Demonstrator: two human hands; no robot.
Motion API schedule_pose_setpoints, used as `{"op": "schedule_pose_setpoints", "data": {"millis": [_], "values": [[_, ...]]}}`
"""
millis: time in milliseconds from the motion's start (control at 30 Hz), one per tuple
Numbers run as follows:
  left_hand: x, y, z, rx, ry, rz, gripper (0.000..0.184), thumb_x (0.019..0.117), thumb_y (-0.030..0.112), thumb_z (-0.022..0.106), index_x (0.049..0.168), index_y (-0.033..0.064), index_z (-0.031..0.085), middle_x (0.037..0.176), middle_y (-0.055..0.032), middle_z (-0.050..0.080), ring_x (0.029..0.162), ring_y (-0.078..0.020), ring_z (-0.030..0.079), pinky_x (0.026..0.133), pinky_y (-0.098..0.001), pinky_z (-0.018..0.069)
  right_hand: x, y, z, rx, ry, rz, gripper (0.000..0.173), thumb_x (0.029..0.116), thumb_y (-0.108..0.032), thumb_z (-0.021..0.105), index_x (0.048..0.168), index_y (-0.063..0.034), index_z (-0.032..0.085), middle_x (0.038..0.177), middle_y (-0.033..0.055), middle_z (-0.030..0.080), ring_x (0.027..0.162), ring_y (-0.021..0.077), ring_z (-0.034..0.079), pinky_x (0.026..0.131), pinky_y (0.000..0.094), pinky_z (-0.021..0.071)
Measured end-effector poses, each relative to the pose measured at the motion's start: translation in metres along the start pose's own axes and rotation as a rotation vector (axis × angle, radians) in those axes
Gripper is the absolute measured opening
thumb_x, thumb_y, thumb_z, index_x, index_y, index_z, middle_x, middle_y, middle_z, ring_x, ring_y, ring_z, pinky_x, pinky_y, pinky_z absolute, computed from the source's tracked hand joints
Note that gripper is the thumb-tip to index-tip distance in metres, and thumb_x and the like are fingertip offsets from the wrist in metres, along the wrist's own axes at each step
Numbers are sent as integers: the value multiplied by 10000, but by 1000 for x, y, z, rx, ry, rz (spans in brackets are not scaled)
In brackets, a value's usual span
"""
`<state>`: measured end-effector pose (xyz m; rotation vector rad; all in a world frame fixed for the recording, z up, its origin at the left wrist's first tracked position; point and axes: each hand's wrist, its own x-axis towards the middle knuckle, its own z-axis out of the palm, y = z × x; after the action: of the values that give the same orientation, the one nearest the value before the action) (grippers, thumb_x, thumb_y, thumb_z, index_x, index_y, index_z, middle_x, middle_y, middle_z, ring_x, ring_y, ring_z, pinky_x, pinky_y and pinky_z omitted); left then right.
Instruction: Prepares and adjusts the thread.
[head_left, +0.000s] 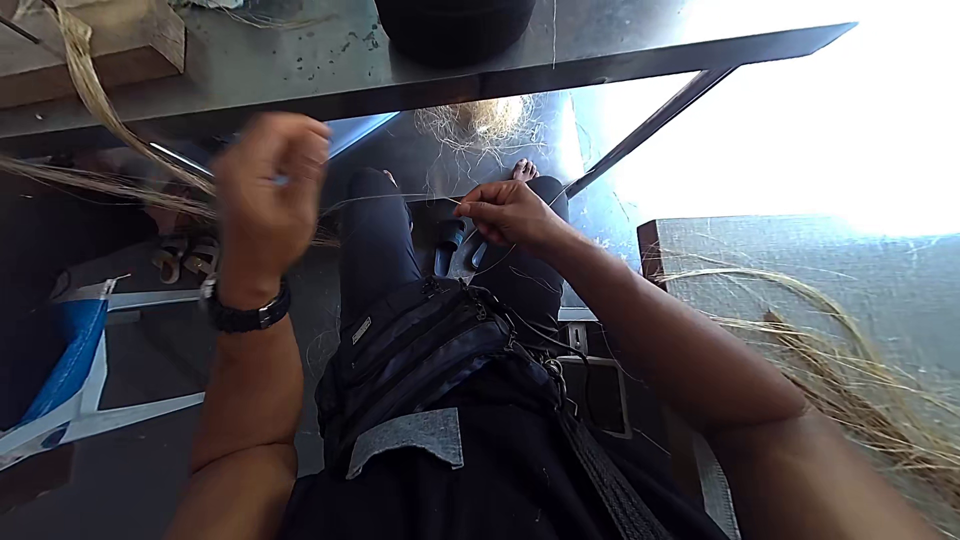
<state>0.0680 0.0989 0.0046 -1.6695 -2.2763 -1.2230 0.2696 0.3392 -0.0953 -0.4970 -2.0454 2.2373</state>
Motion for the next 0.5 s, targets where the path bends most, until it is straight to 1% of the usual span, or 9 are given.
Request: {"op": "schedule_pose_setpoints", "data": {"millis": [33,67,100,133,200,267,400,467,500], "values": [[1,-3,16,14,-155,-11,391,1075,306,506,1291,10,641,1217,-140,683,1100,-206,667,971,-422,552,-1,0,0,-3,-13,-2,173,1032,-138,624,1008,-8,736,608,-7,589,458,33,478,414,178,386],[1,-6,32,10,-286,-11,418,1047,339,568,1342,51,639,1292,-121,668,1200,-201,640,1050,-427,520,-2,-1,0,-10,-23,-5,184,1035,-144,620,1003,-11,742,599,-13,584,454,31,472,413,179,382],[-1,-9,48,-7,-380,-4,433,1024,354,610,1362,84,640,1325,-97,659,1250,-187,618,1091,-420,496,-2,-1,0,-14,-34,-9,191,1036,-147,617,1001,-11,746,597,-14,580,451,33,465,413,182,378],[-3,-13,62,-27,-436,10,419,1013,340,636,1354,98,651,1322,-83,665,1260,-177,614,1103,-410,487,-2,-1,0,-19,-44,-12,194,1037,-146,613,997,-11,747,599,-14,579,451,33,463,412,184,379],[-6,-18,82,-41,-461,42,303,1024,282,628,1251,99,709,1221,-55,713,1174,-141,656,1056,-373,518,-3,0,0,-28,-54,-9,198,1038,-147,611,1001,-10,749,604,-10,579,454,38,464,413,187,382],[-5,-20,90,-43,-425,54,224,1041,239,593,1119,108,757,1082,-29,748,1041,-96,694,965,-322,554,-2,0,0,-34,-54,7,204,1042,-152,607,1007,-10,750,599,-8,572,453,41,459,416,189,379],[1,-18,86,-58,-408,38,223,1055,220,567,1074,114,762,1009,-5,751,928,-45,694,879,-272,564,-2,-2,1,-15,-57,17,235,1058,-151,575,994,-1,743,564,-15,537,428,36,427,400,190,353],[1,-18,83,-76,-412,19,233,1059,240,559,1054,118,758,932,18,741,858,-24,687,824,-253,572,-2,-1,1,5,-56,6,238,1063,-150,564,983,0,732,558,-25,514,423,30,405,394,187,334],[1,-19,82,-98,-410,10,242,1062,250,556,1046,118,758,901,28,737,832,-16,684,803,-246,575,-2,-1,1,12,-52,3,223,1061,-148,567,1002,-2,726,564,-27,509,423,29,401,394,187,334]]}}
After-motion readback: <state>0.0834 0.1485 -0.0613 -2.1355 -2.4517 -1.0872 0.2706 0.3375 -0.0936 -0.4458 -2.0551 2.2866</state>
